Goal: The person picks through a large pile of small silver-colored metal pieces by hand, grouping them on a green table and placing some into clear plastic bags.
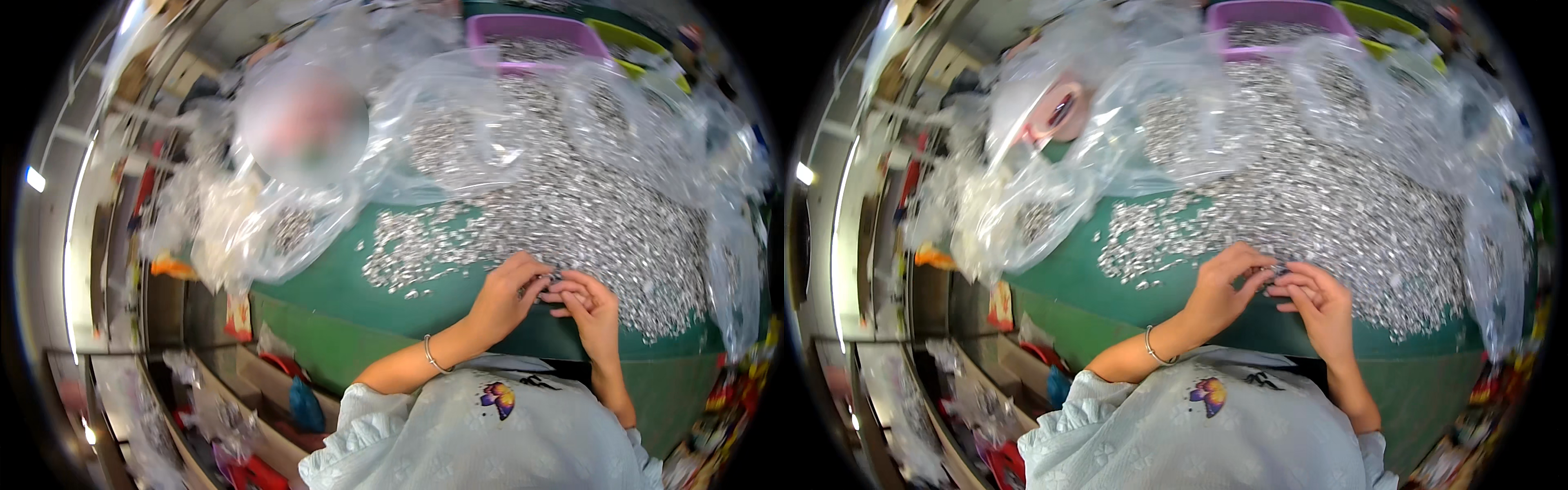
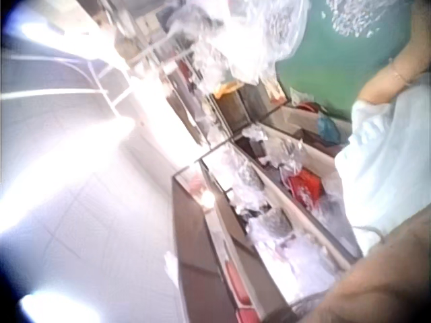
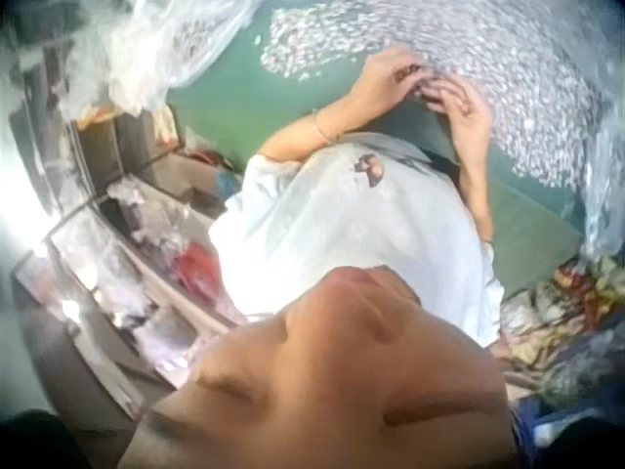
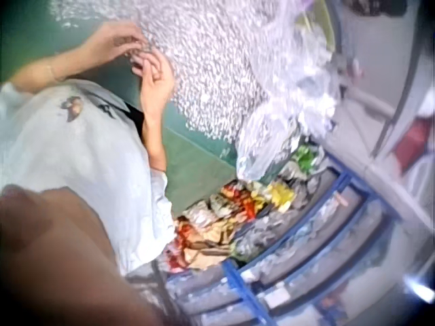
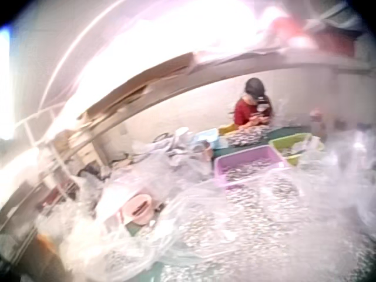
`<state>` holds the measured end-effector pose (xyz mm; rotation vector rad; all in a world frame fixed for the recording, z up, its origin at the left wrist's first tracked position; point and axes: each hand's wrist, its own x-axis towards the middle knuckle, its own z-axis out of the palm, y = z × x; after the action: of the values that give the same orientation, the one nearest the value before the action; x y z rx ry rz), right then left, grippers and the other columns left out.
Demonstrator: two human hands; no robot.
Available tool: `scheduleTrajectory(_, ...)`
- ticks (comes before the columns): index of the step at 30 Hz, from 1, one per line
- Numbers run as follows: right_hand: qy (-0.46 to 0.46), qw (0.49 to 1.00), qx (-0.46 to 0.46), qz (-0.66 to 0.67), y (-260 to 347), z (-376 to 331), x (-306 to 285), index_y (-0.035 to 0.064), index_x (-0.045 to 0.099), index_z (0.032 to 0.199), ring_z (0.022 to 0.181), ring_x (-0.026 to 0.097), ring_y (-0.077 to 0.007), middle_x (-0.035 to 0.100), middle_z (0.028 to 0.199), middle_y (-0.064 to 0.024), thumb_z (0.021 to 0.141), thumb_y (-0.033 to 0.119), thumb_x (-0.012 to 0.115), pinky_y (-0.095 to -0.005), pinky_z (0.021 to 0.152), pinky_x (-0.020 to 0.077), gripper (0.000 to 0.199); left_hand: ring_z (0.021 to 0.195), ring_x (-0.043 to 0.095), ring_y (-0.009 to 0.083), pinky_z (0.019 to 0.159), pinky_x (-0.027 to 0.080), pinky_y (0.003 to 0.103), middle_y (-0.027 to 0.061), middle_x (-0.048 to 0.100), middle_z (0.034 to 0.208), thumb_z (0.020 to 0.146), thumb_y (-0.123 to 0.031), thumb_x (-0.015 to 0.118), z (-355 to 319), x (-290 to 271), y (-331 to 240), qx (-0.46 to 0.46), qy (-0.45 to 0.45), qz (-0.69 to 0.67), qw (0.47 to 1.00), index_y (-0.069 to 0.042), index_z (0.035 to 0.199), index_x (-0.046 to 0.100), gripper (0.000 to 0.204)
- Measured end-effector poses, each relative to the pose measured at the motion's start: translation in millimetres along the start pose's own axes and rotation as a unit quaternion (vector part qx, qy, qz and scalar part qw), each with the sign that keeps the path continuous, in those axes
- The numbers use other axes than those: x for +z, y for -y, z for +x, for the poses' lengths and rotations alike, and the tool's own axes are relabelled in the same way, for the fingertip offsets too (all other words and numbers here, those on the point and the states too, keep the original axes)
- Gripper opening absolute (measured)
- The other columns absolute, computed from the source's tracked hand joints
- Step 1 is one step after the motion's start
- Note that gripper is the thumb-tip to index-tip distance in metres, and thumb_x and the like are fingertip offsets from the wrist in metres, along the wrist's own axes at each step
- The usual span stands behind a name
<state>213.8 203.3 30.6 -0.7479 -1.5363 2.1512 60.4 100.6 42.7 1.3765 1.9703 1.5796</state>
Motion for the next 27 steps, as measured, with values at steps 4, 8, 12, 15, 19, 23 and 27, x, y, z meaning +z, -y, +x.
scheduleTrajectory(4, 0.034, 0.994, -0.017, -0.104, -6, 2, 17, -0.0039, 0.059, 0.117, 0.094, 0.066, -0.0178, 0.065, 0.103, -0.0118, 0.092, -0.002, 0.056, -0.0244, 0.067, 0.0559, 0.026, 0.074, 0.062, 0.0136, 0.068, 0.05, 0.026, 0.0088, 0.067, 0.084, 0.08, 0.001, 0.068, -7, -103, 24, -0.06, -0.248, 0.186, 0.949, 0.001, 0.088, 0.067, 0.008)
scheduleTrajectory(8, 0.138, 0.954, -0.048, -0.262, -6, 11, 40, -0.0017, 0.062, 0.113, 0.09, 0.063, -0.0133, 0.065, 0.103, -0.0095, 0.088, -0.004, 0.058, -0.0222, 0.065, 0.052, 0.026, 0.072, 0.061, 0.0261, 0.069, 0.05, 0.037, 0.0169, 0.064, 0.087, 0.086, -0.005, 0.064, -11, -230, 60, -0.09, -0.398, 0.385, 0.828, 0.005, 0.098, 0.066, 0.016)
scheduleTrajectory(12, 0.191, 0.891, -0.132, -0.39, 1, 22, 69, 0.0005, 0.064, 0.11, 0.087, 0.062, -0.0245, 0.064, 0.098, -0.0111, 0.083, 0.001, 0.066, -0.0307, 0.065, 0.0526, 0.027, 0.09, 0.064, 0.0372, 0.081, 0.05, 0.041, 0.0232, 0.065, 0.103, 0.087, -0.003, 0.061, -27, -247, 63, -0.118, -0.318, 0.534, 0.774, 0.005, 0.111, 0.06, 0.026)
scheduleTrajectory(15, 0.179, 0.844, -0.233, -0.448, -9, 45, 84, 0.0041, 0.061, 0.115, 0.105, 0.055, -0.0311, 0.059, 0.113, -0.0115, 0.079, 0.007, 0.07, -0.0391, 0.089, 0.0465, 0.038, 0.094, 0.064, 0.0366, 0.082, 0.051, 0.04, 0.0221, 0.065, 0.105, 0.085, 0.002, 0.06, -38, -183, 44, -0.069, -0.243, 0.352, 0.901, 0.002, 0.112, 0.06, 0.027)
scheduleTrajectory(19, 0.206, 0.761, -0.345, -0.508, -24, 85, 138, 0.0083, 0.057, 0.122, 0.118, 0.048, -0.0295, 0.052, 0.127, -0.0093, 0.078, 0.014, 0.072, -0.0451, 0.101, 0.0381, 0.047, 0.124, 0.048, 0.0373, 0.105, 0.037, 0.044, 0.0178, 0.051, 0.133, 0.081, -0.002, 0.068, -70, -127, 51, -0.067, -0.035, 0.332, 0.94, -0.005, 0.126, 0.054, 0.047)
scheduleTrajectory(23, 0.248, 0.672, -0.374, -0.589, -45, 107, 146, 0.0109, 0.059, 0.117, 0.121, 0.047, -0.0287, 0.053, 0.126, -0.0078, 0.078, 0.019, 0.071, -0.0478, 0.104, 0.0339, 0.041, 0.129, 0.041, 0.0398, 0.109, 0.031, 0.048, 0.0173, 0.045, 0.139, 0.08, 0.001, 0.066, -85, -128, 73, -0.077, 0.02, 0.364, 0.928, -0.005, 0.122, 0.057, 0.044)
scheduleTrajectory(27, 0.158, 0.628, -0.367, -0.668, -44, 119, 118, 0.0109, 0.061, 0.112, 0.122, 0.046, -0.0274, 0.055, 0.122, -0.0084, 0.078, 0.018, 0.07, -0.0498, 0.103, 0.0329, 0.035, 0.127, 0.042, 0.0407, 0.108, 0.034, 0.048, 0.0184, 0.048, 0.135, 0.079, 0.005, 0.063, -78, -158, 99, -0.048, -0.026, 0.315, 0.948, -0.002, 0.106, 0.063, 0.028)
